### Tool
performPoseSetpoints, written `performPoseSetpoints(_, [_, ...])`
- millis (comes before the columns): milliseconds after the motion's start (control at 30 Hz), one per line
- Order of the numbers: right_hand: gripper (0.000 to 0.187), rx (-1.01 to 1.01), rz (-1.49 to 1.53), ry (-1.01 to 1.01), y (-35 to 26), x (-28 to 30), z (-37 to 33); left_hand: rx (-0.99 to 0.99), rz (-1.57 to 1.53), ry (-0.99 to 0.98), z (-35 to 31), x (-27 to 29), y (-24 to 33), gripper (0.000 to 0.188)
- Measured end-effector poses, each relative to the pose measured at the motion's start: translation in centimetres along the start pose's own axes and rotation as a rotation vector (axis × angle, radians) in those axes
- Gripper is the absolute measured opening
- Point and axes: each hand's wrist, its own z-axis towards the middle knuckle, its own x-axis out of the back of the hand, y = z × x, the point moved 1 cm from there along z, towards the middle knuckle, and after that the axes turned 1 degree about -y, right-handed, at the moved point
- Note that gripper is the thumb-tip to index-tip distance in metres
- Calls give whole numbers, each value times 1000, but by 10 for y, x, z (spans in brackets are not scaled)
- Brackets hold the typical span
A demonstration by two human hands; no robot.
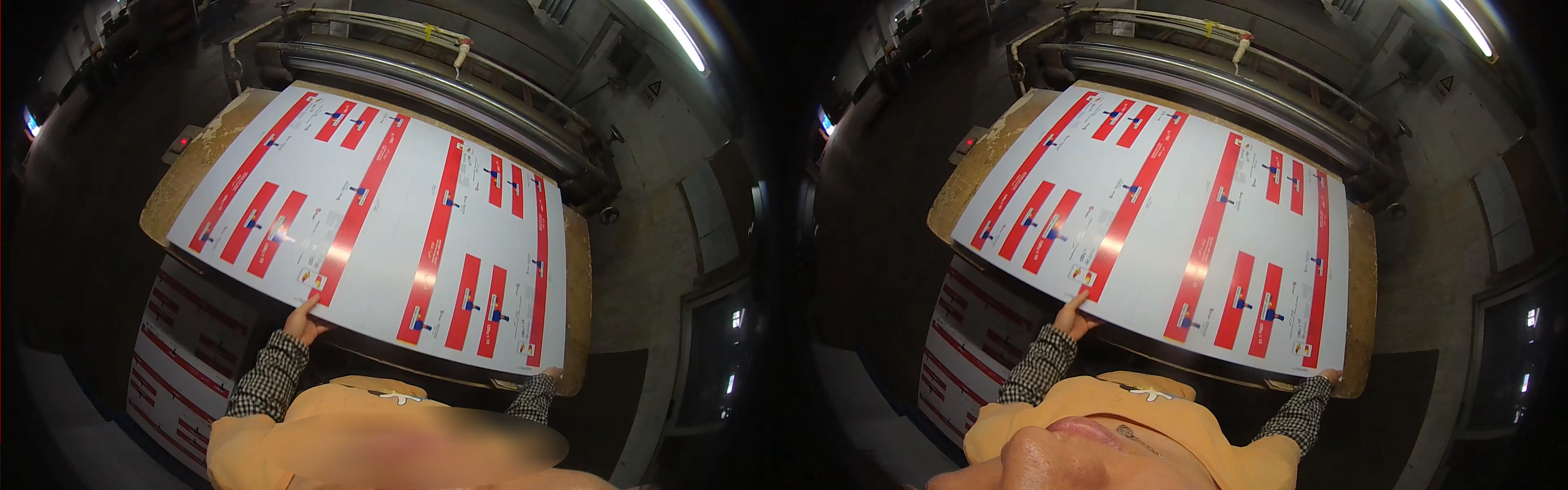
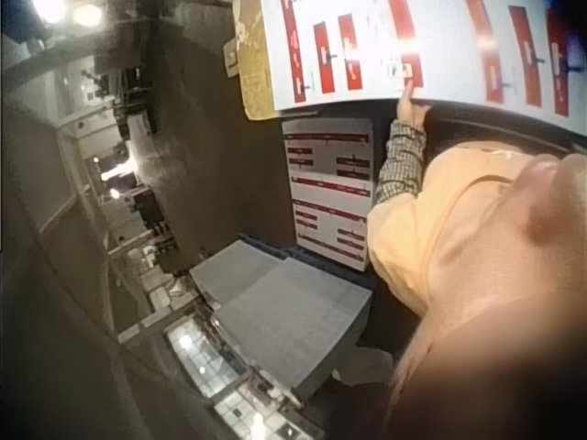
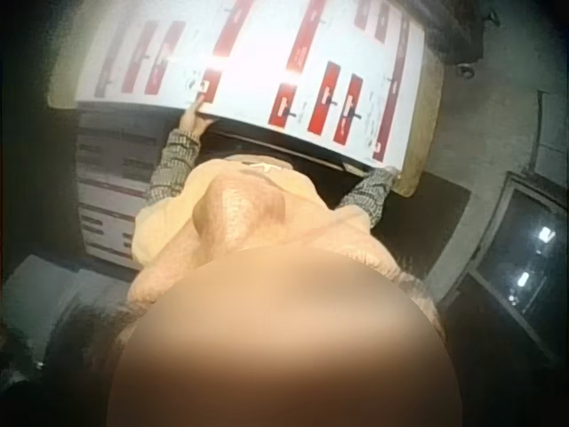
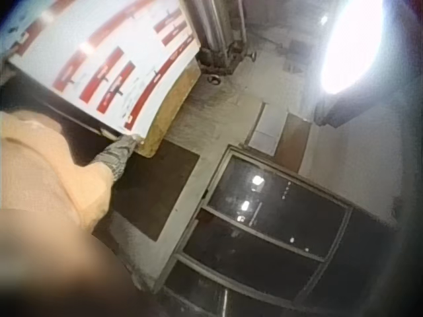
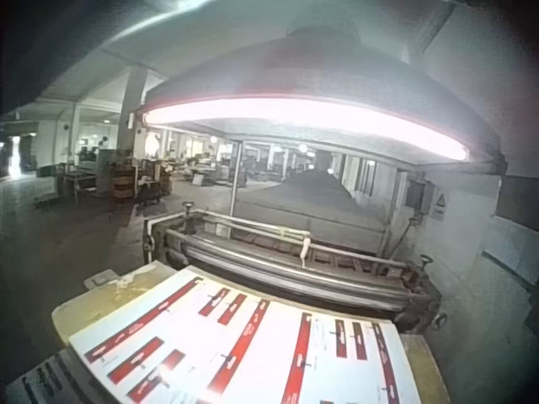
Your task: Aligning and checking large printed sheets on an industrial workbench.
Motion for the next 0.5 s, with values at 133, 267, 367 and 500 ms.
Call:
performPoseSetpoints(133, [57, 15, -32, -43, 12, 16, 2, -52, 12, 36, -1, -1, -4, 42])
performPoseSetpoints(267, [57, 38, -81, -109, 23, 12, -1, -90, 37, 109, -1, 16, -4, 53])
performPoseSetpoints(367, [57, 87, -83, -93, 20, 6, 55, -36, 53, 99, 11, 11, -7, 59])
performPoseSetpoints(500, [54, 147, -205, -167, 45, -2, 38, -52, 117, 164, 1, 7, -5, 62])
